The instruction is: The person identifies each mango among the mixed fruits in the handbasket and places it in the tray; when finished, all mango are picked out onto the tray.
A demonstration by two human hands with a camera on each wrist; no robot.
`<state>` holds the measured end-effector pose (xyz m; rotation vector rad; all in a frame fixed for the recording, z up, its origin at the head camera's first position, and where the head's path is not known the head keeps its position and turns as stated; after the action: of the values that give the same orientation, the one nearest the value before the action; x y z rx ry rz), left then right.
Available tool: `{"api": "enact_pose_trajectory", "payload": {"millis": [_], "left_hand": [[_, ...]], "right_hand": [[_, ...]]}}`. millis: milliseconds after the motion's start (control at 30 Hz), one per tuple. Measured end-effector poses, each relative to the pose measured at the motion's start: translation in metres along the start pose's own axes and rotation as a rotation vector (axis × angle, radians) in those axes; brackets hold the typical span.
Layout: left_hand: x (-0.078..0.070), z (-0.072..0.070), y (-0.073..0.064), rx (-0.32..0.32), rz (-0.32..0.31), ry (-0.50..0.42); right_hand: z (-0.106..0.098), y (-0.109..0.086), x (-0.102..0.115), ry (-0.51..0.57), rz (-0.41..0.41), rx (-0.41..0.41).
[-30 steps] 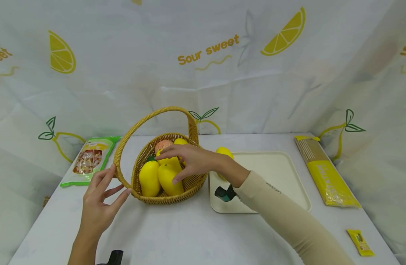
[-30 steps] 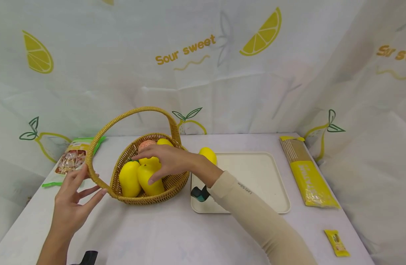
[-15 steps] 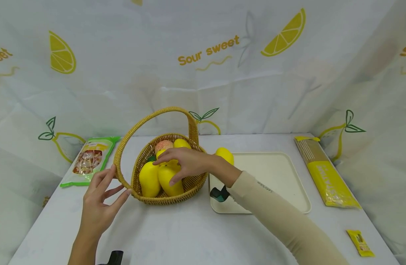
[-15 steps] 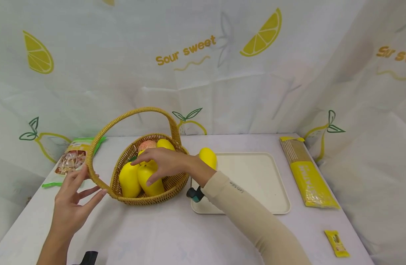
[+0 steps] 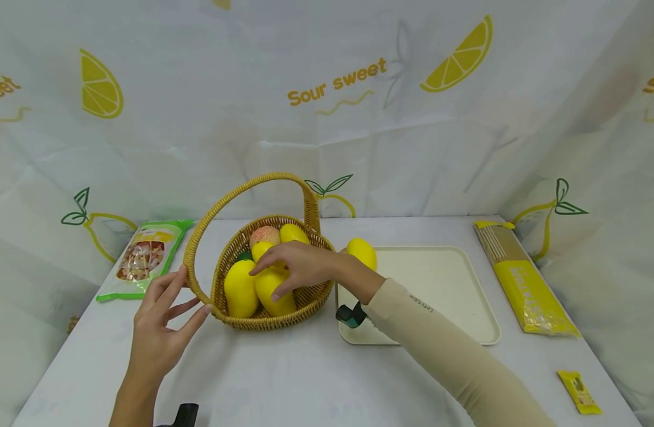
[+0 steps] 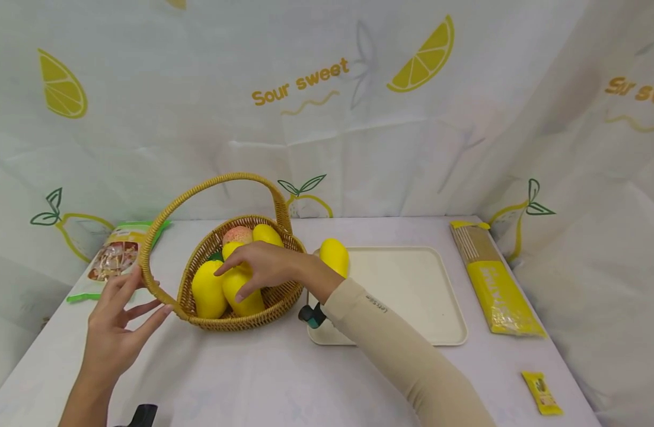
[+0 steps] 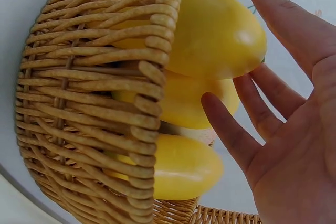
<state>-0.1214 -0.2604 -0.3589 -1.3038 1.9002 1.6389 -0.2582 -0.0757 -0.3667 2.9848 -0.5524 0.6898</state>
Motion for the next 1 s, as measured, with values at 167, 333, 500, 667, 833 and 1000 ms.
{"api": "enact_pose_trajectory", "payload": {"millis": [167, 333, 500, 667, 833, 1000], "left_hand": [[-0.0001, 0.0, 0.0004, -0.002, -0.011, 0.006], [-0.0013, 0.0, 0.0009, -0.007, -0.022, 0.0], [-0.0028, 0.0011, 0.0016, -0.006, -0.017, -0.004], [-0.0015, 0.0009, 0.0015, -0.007, -0.026, -0.002], [-0.0011, 0.0005, 0.001, -0.003, -0.026, 0.004], [-0.0007, 0.0, 0.0014, -0.004, -0.034, 0.001]], "right_hand": [[0.0019, -0.0005, -0.0011, -0.015, 0.002, 0.004], [0.0038, -0.0015, -0.003, -0.019, 0.002, 0.012], [0.0045, -0.002, -0.0049, -0.012, -0.005, 0.011], [0.005, -0.0019, -0.0059, -0.021, -0.003, 0.008], [0.0057, -0.0017, -0.0064, -0.032, -0.005, 0.005], [0.0048, -0.0023, -0.0075, -0.037, -0.003, 0.001]]}}
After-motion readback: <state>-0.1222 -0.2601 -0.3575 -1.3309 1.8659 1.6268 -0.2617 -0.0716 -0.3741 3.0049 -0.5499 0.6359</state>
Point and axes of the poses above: each hand's wrist, its own y-axis towards the middle knuckle, its own z-axis out of the palm, x = y × z, the point moved 7 cm from there along y, towards the middle knuckle, and after that the axes turned 12 degrees about -y, right-handed, at the moved point
